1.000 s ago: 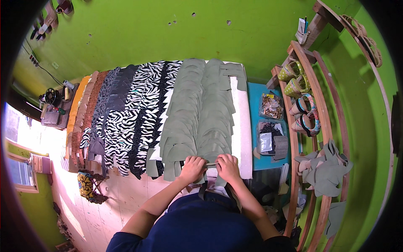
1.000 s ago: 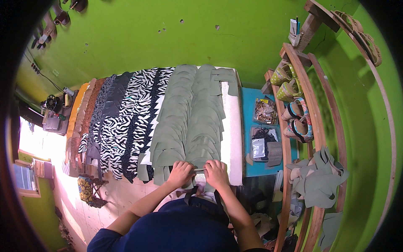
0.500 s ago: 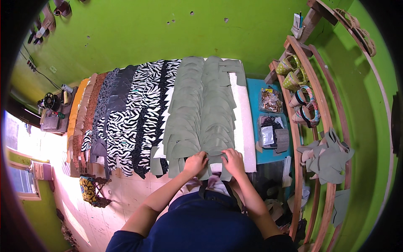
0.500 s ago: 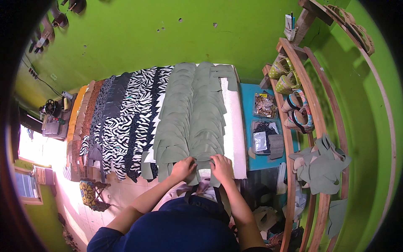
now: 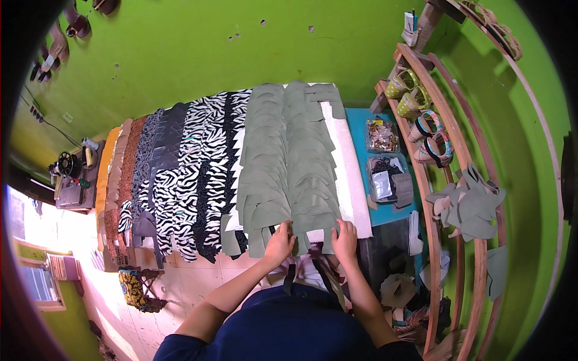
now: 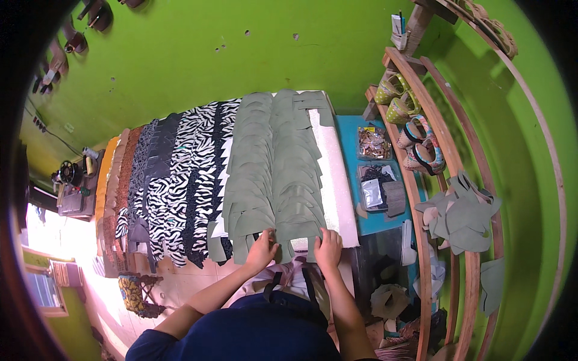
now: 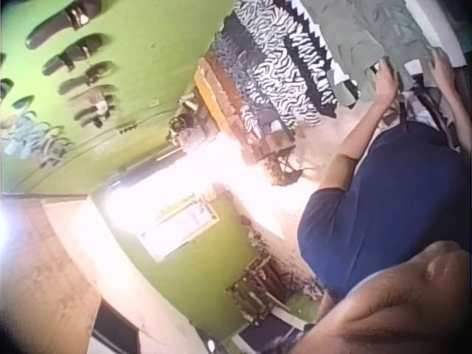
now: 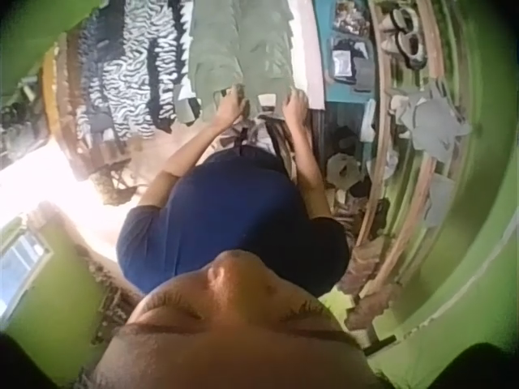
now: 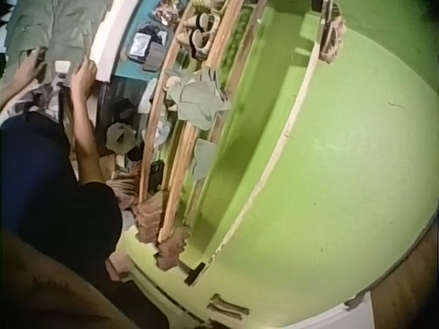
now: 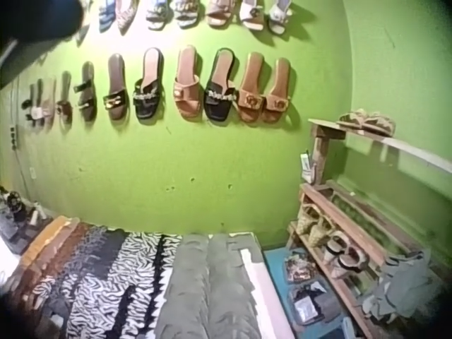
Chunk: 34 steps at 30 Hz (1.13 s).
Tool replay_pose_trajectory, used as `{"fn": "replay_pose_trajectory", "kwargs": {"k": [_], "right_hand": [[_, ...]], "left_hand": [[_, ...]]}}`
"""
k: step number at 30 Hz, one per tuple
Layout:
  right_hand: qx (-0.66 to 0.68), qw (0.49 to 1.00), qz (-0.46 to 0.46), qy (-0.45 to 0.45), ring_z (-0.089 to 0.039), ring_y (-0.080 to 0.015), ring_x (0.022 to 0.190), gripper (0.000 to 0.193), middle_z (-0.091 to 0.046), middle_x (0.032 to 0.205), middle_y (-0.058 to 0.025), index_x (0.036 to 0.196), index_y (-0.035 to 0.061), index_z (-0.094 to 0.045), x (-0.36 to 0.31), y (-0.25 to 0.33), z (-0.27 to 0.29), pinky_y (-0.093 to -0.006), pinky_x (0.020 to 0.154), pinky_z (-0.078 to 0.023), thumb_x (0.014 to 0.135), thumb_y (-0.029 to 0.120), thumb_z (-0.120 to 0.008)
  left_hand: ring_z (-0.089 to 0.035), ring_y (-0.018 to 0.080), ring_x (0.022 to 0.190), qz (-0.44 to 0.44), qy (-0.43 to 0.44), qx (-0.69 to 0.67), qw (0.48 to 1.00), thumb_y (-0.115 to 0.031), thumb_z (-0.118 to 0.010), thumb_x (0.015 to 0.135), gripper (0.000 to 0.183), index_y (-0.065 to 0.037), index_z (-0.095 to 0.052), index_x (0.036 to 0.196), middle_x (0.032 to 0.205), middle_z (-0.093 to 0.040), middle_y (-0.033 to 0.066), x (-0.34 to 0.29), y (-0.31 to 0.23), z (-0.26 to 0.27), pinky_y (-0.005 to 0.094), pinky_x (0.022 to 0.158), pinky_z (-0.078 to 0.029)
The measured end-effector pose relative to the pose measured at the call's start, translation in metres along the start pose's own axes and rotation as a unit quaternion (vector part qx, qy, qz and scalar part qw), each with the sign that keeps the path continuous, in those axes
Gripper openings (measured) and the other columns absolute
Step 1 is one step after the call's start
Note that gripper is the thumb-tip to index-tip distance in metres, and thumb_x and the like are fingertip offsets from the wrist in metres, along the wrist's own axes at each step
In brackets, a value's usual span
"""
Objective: Organize and stack various pre-cut fabric and leather components for shoe manufacturing.
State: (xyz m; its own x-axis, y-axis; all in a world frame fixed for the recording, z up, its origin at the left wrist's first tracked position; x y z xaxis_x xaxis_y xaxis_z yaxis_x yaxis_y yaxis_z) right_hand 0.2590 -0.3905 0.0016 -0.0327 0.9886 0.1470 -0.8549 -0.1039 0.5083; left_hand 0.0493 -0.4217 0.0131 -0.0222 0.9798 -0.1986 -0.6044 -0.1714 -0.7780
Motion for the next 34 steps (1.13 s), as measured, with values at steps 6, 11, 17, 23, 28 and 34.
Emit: {"fn": "replay_pose_trajectory", "kwargs": {"k": [6, 11, 17, 23, 28, 34], "right_hand": [[0.008, 0.999, -0.044, -0.017, -0.052, -0.0319, 0.091, 0.023, -0.055, 0.091, -0.0133, 0.099, 0.0052, -0.054, -0.018, -0.003, -0.002, -0.0408, 0.081, -0.041, 0.077, 0.013, -0.059], [0.030, 0.995, -0.095, 0.000, -0.054, -0.0302, 0.088, 0.020, -0.056, 0.088, -0.0118, 0.094, 0.0054, -0.055, -0.023, -0.007, 0.000, -0.0397, 0.076, -0.043, 0.077, 0.015, -0.060], [0.032, 0.999, -0.041, -0.003, -0.058, -0.0294, 0.072, 0.015, -0.058, 0.077, -0.0111, 0.088, 0.0045, -0.056, -0.019, -0.019, 0.006, -0.0397, 0.064, -0.046, 0.077, 0.013, -0.061], [0.009, 0.998, -0.045, 0.041, -0.059, -0.0305, 0.081, 0.016, -0.062, 0.084, -0.0124, 0.088, 0.0064, -0.058, -0.016, -0.028, 0.010, -0.0397, 0.072, -0.046, 0.077, 0.018, -0.059], [0.009, 0.995, -0.065, 0.080, -0.062, -0.0321, 0.075, 0.017, -0.064, 0.078, -0.0133, 0.086, 0.0055, -0.060, -0.016, -0.030, 0.012, -0.0404, 0.068, -0.048, 0.078, 0.020, -0.058], [0.094, 0.988, -0.051, 0.109, -0.063, -0.0301, 0.073, 0.020, -0.066, 0.077, -0.0111, 0.085, 0.0074, -0.061, -0.018, -0.037, 0.010, -0.0389, 0.063, -0.049, 0.077, 0.025, -0.063]], "left_hand": [[-0.061, 0.0349, 0.081, 0.013, 0.016, -0.008, 1.000, -0.011, -0.060, 0.079, 0.046, -0.006, -0.038, 0.119, 0.087, -0.061, 0.0190, -0.005, 0.004, -0.008, 0.0412, 0.071, -0.048], [-0.062, 0.0343, 0.075, 0.030, -0.027, -0.036, 0.999, -0.009, -0.059, 0.080, 0.045, -0.006, -0.038, 0.119, 0.085, -0.062, 0.0195, -0.009, 0.006, -0.013, 0.0413, 0.067, -0.049], [-0.060, 0.0371, 0.080, 0.056, -0.029, -0.058, 0.996, -0.011, -0.056, 0.082, 0.038, -0.007, -0.040, 0.116, 0.085, -0.061, 0.0200, -0.016, -0.006, -0.018, 0.0456, 0.071, -0.047], [-0.055, 0.0371, 0.092, -0.021, -0.148, 0.068, 0.986, -0.011, -0.058, 0.079, 0.039, -0.003, -0.043, 0.114, 0.100, -0.054, 0.0205, -0.032, -0.010, -0.024, 0.0428, 0.077, -0.046], [-0.053, 0.0374, 0.094, 0.030, -0.122, 0.059, 0.990, -0.011, -0.058, 0.079, 0.040, -0.002, -0.043, 0.115, 0.103, -0.051, 0.0212, -0.043, -0.007, -0.033, 0.0426, 0.078, -0.046], [-0.053, 0.0373, 0.095, 0.051, -0.127, 0.053, 0.989, -0.011, -0.058, 0.079, 0.040, -0.005, -0.043, 0.116, 0.108, -0.049, 0.0221, -0.046, -0.012, -0.040, 0.0421, 0.080, -0.046]]}}
Point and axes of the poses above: each hand's wrist, its own x-axis towards the middle knuckle, its own z-axis out of the back of the hand, y = z × x, the point moved 1 cm from there along x, towards the middle knuckle
